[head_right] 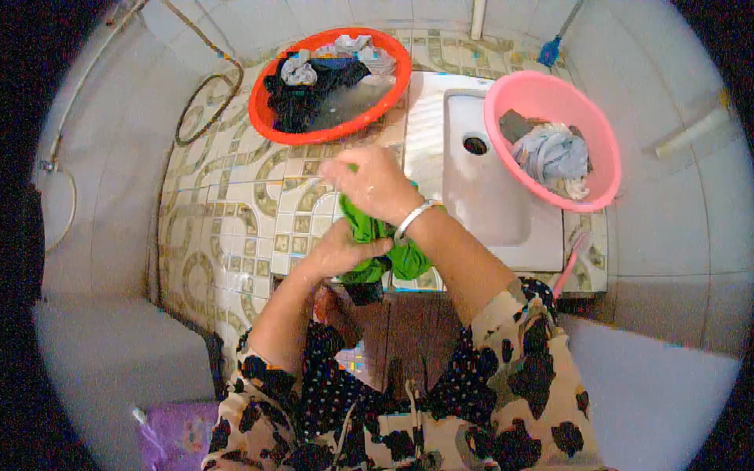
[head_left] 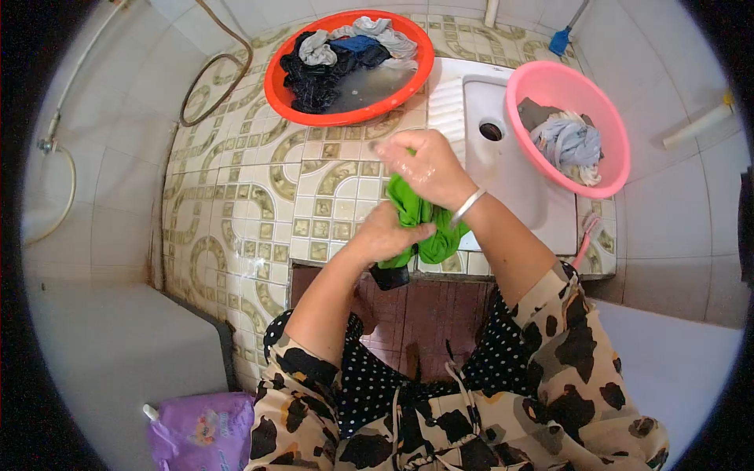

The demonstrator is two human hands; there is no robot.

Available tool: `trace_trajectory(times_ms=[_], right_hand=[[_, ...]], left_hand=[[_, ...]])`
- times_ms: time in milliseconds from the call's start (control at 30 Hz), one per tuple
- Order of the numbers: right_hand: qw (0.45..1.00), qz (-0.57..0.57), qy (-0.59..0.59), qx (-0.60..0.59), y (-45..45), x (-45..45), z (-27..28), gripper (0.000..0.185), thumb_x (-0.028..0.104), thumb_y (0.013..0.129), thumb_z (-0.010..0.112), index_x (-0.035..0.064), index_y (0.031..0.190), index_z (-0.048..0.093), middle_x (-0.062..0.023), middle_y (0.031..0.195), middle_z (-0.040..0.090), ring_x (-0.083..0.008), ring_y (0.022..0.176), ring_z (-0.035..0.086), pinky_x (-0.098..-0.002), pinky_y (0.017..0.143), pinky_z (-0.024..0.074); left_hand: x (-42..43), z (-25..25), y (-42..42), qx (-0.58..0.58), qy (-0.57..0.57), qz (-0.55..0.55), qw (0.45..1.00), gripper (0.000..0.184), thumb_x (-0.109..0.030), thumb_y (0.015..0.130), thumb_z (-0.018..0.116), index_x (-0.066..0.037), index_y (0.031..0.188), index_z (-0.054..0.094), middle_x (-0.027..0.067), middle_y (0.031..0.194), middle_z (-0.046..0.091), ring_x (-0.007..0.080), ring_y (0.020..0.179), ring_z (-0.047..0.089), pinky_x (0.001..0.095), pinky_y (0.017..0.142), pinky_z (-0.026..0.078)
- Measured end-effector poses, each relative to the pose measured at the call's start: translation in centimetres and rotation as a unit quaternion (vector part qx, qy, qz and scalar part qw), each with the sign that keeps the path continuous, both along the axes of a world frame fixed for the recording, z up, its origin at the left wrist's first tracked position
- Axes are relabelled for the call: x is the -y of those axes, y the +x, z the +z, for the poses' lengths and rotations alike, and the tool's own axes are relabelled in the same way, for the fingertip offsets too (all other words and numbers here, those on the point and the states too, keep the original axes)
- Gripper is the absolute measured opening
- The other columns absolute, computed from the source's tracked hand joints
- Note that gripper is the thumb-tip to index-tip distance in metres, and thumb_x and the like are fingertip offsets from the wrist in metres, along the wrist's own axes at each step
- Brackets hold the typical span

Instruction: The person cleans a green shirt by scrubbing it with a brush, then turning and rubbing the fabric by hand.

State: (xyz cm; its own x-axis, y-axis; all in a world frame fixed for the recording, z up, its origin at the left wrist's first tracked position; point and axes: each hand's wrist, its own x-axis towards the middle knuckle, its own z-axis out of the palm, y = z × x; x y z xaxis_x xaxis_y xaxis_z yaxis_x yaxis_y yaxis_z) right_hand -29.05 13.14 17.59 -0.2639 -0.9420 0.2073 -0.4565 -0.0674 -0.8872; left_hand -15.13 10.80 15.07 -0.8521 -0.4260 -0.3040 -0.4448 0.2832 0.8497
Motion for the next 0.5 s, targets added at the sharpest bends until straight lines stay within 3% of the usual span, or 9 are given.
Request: trace_trajectory(times_ms=[67,100,133,167,200,267,333,400,500], right_hand=[[0.984,0.125,-0.090,0.094,0.8,0.1,0.6,0.018,0.018,0.079,0.056,0.0004,0.085,0.056,-0.0044,0.076,0.058,-0.0099,0.075,0.052,-0.0252,0.069,0.0424],[0.984,0.110,-0.107,0.090,0.0,0.5,-0.1,0.026,0.016,0.078,0.058,0.0012,0.099,0.052,-0.0045,0.093,0.057,-0.0115,0.089,0.051,-0.0253,0.081,0.0403],[0.984,0.111,-0.106,0.091,-1.2,0.6,-0.7,0.026,0.016,0.078,0.058,0.0012,0.099,0.052,-0.0045,0.093,0.057,-0.0115,0.089,0.051,-0.0253,0.081,0.0403],[0.980,0.076,-0.093,0.162,-2.8,0.5,-1.1,0.030,0.016,0.077,0.059,0.0003,0.102,0.051,-0.0057,0.096,0.056,-0.0126,0.090,0.051,-0.0261,0.082,0.0403],[0.969,0.042,-0.081,0.229,-4.1,0.2,-1.4,0.035,0.017,0.076,0.060,-0.0006,0.105,0.050,-0.0069,0.098,0.056,-0.0137,0.092,0.052,-0.0270,0.082,0.0403],[0.968,0.100,-0.008,0.229,-5.5,-0.9,-1.9,0.037,0.017,0.076,0.060,-0.0012,0.106,0.050,-0.0081,0.100,0.056,-0.0142,0.093,0.052,-0.0278,0.083,0.0403],[0.960,0.153,0.066,0.227,-4.7,-1.6,-3.0,0.039,0.018,0.075,0.061,-0.0019,0.107,0.050,-0.0093,0.101,0.056,-0.0146,0.094,0.052,-0.0286,0.084,0.0402],[0.962,0.213,0.171,-0.028,-2.7,-2.4,-4.8,0.040,0.022,0.075,0.060,-0.0029,0.106,0.051,-0.0097,0.099,0.058,-0.0141,0.090,0.054,-0.0296,0.082,0.0415],[0.943,0.199,0.267,0.017,-3.5,-2.1,-5.7,0.038,0.020,0.076,0.057,-0.0041,0.105,0.051,-0.0117,0.096,0.059,-0.0164,0.086,0.057,-0.0326,0.081,0.0438]], left_hand=[[-0.3,1.6,0.0,0.048,0.086,0.054,0.994,0.046,-0.025,0.076,0.061,-0.003,0.113,0.045,0.0122,0.101,0.056,0.0214,0.092,0.056,0.0333,0.079,0.044],[-0.2,1.7,0.2,-0.069,0.273,0.142,0.949,0.045,-0.026,0.078,0.059,-0.002,0.113,0.045,0.0124,0.102,0.056,0.0212,0.092,0.056,0.0351,0.081,0.044],[0.1,1.8,0.4,-0.183,0.443,0.224,0.849,0.043,-0.026,0.080,0.057,-0.002,0.113,0.045,0.0126,0.103,0.056,0.0211,0.092,0.056,0.0368,0.082,0.044],[1.0,1.7,1.0,-0.210,0.525,0.214,0.797,0.040,-0.028,0.083,0.052,-0.001,0.112,0.047,0.0129,0.103,0.056,0.0222,0.092,0.056,0.0388,0.084,0.044],[1.5,1.7,1.4,-0.214,0.523,0.214,0.797,0.040,-0.028,0.083,0.052,-0.001,0.112,0.047,0.0129,0.103,0.056,0.0222,0.092,0.056,0.0388,0.084,0.044],[2.1,1.7,1.9,-0.302,0.599,0.241,0.701,0.040,-0.029,0.084,0.050,-0.002,0.113,0.045,0.0129,0.106,0.055,0.0243,0.093,0.056,0.0398,0.084,0.044],[2.4,2.0,2.3,-0.320,0.591,0.249,0.697,0.042,-0.030,0.085,0.048,-0.002,0.115,0.044,0.0131,0.107,0.055,0.0258,0.094,0.056,0.0402,0.083,0.044],[2.6,2.2,2.6,-0.378,0.611,0.181,0.672,0.044,-0.032,0.085,0.047,-0.001,0.116,0.044,0.0144,0.110,0.053,0.0270,0.097,0.055,0.0413,0.085,0.042],[3.3,2.7,3.2,-0.425,0.587,0.174,0.667,0.047,-0.034,0.085,0.045,0.000,0.118,0.042,0.0155,0.114,0.051,0.0284,0.102,0.051,0.0426,0.090,0.038]])
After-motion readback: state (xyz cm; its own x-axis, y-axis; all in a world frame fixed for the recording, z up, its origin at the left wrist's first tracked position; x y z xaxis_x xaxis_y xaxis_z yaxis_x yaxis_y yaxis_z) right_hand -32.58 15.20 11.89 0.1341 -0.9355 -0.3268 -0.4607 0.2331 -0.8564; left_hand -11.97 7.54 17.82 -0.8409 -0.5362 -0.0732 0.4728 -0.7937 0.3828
